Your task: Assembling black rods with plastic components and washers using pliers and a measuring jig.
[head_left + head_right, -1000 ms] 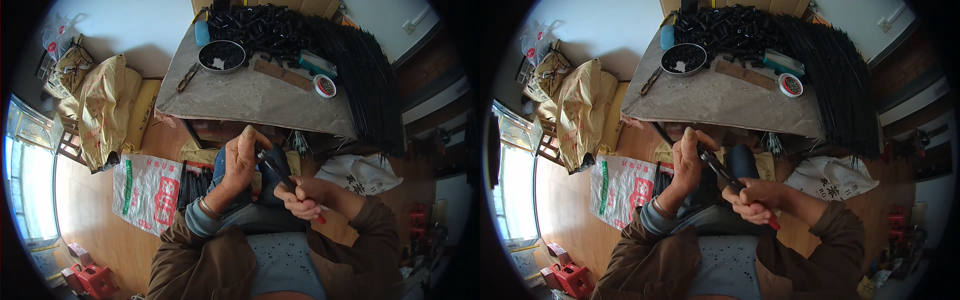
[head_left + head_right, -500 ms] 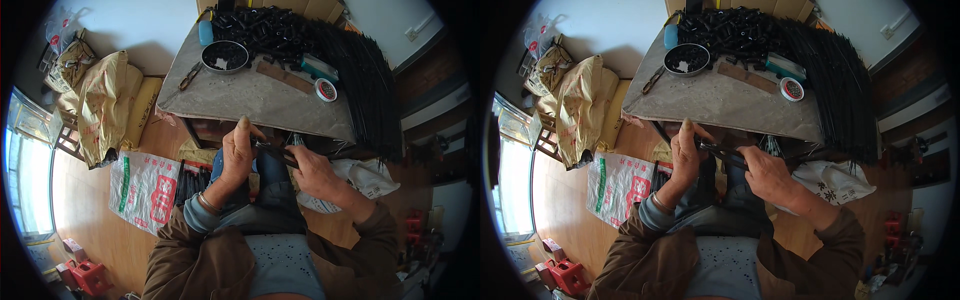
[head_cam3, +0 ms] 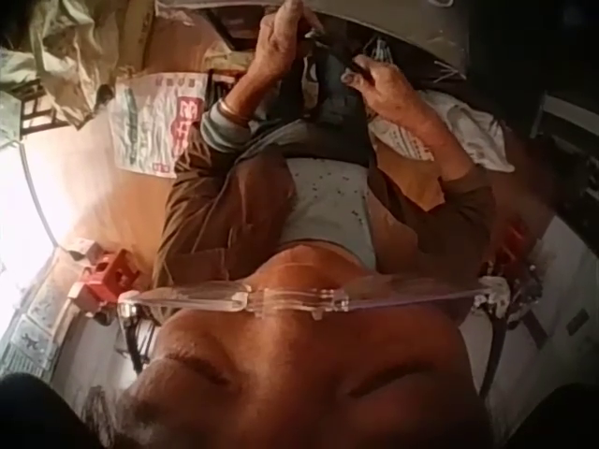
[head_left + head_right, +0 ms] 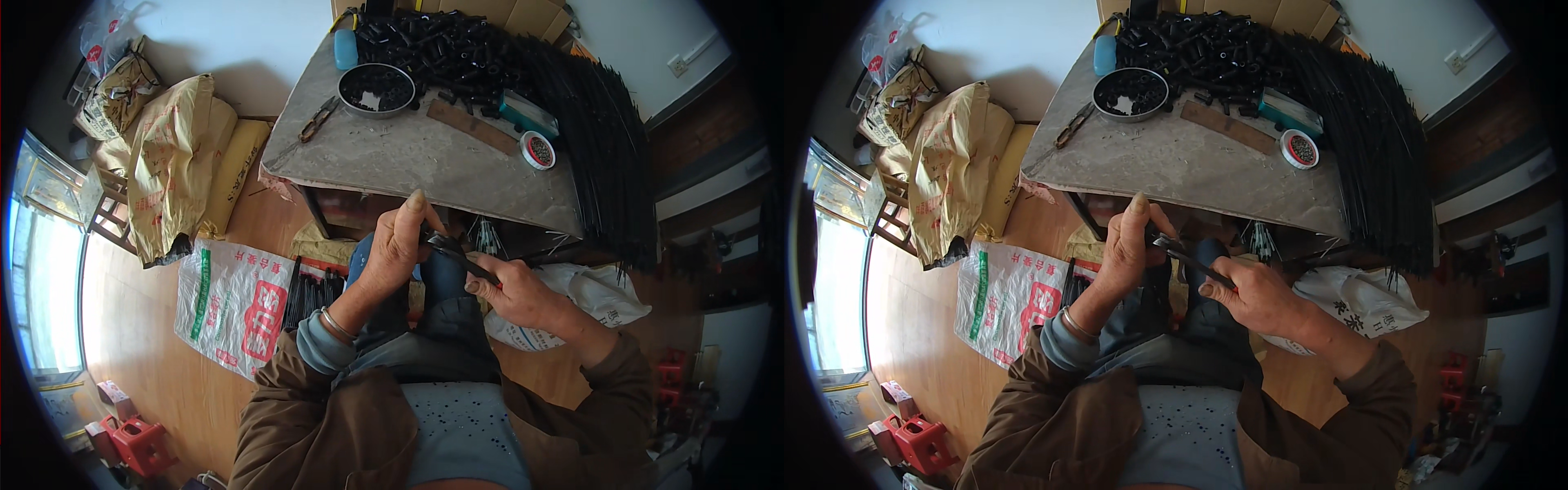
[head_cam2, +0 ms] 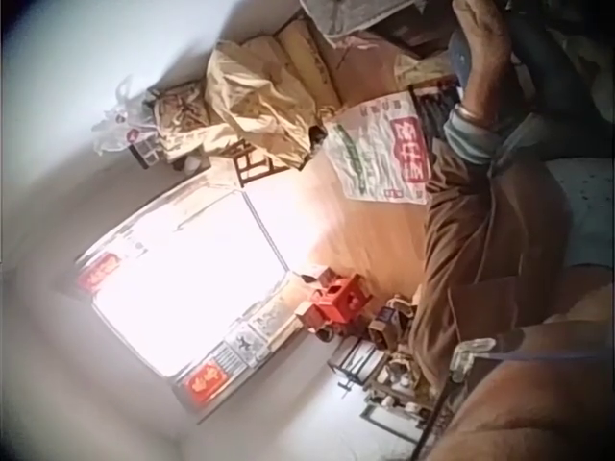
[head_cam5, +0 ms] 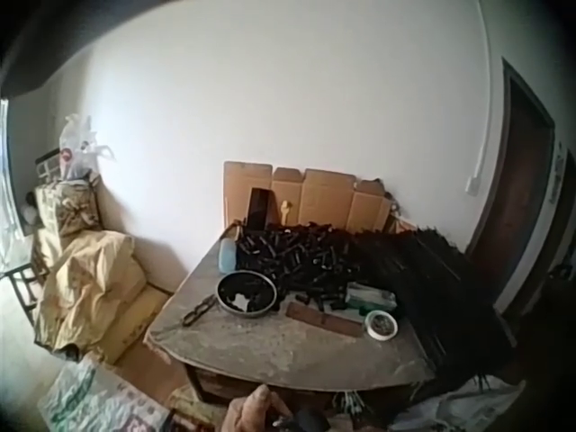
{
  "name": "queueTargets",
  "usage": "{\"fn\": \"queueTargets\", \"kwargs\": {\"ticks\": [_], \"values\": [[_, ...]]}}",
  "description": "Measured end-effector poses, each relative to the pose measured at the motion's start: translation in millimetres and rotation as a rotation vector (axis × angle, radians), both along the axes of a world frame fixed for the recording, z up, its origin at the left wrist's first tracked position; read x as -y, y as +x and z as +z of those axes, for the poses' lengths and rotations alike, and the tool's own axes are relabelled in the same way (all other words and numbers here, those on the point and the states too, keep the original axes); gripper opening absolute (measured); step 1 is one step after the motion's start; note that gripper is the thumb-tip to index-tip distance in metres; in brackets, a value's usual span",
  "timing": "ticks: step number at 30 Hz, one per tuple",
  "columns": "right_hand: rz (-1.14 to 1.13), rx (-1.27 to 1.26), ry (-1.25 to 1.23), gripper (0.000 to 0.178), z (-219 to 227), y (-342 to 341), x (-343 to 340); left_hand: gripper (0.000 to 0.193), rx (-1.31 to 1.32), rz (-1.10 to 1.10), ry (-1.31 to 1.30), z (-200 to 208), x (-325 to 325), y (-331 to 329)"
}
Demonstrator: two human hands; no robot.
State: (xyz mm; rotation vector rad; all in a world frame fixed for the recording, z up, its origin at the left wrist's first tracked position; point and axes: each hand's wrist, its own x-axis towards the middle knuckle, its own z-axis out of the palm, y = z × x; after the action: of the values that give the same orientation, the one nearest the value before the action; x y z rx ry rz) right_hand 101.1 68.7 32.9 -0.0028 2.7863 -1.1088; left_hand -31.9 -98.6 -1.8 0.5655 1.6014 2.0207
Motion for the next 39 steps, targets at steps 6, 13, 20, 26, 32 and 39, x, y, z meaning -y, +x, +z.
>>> {"fn": "queueTargets", "kwargs": {"ticks": [6,13,20,26,32,39], "values": [[-0.072,0.247,-0.379,0.034,2.2,6.8,13.6,0.067,-0.051,-0.147,0.037,-2.2,4.3,-4.7],[-0.192,0.525,-0.803,0.039,2.7,10.6,28.6,0.068,-0.039,-0.216,0.029,-0.5,1.8,-6.9],[-0.024,0.463,-0.72,0.035,21.5,3.4,10.4,0.063,0.191,0.18,0.231,-9.4,-18.0,-22.1],[-0.597,-0.409,0.389,0.022,-2.9,-48.4,-126.9,0.063,0.038,0.136,0.089,7.0,-36.1,5.3],[-0.79,-0.115,0.59,0.026,-23.0,-106.7,-199.7,0.059,0.218,0.231,0.146,-16.9,-39.9,11.5],[-0.739,-0.003,0.682,0.027,-38.7,-136.3,-215.5,0.059,0.188,0.217,0.091,-34.8,-42.1,5.3]]}}
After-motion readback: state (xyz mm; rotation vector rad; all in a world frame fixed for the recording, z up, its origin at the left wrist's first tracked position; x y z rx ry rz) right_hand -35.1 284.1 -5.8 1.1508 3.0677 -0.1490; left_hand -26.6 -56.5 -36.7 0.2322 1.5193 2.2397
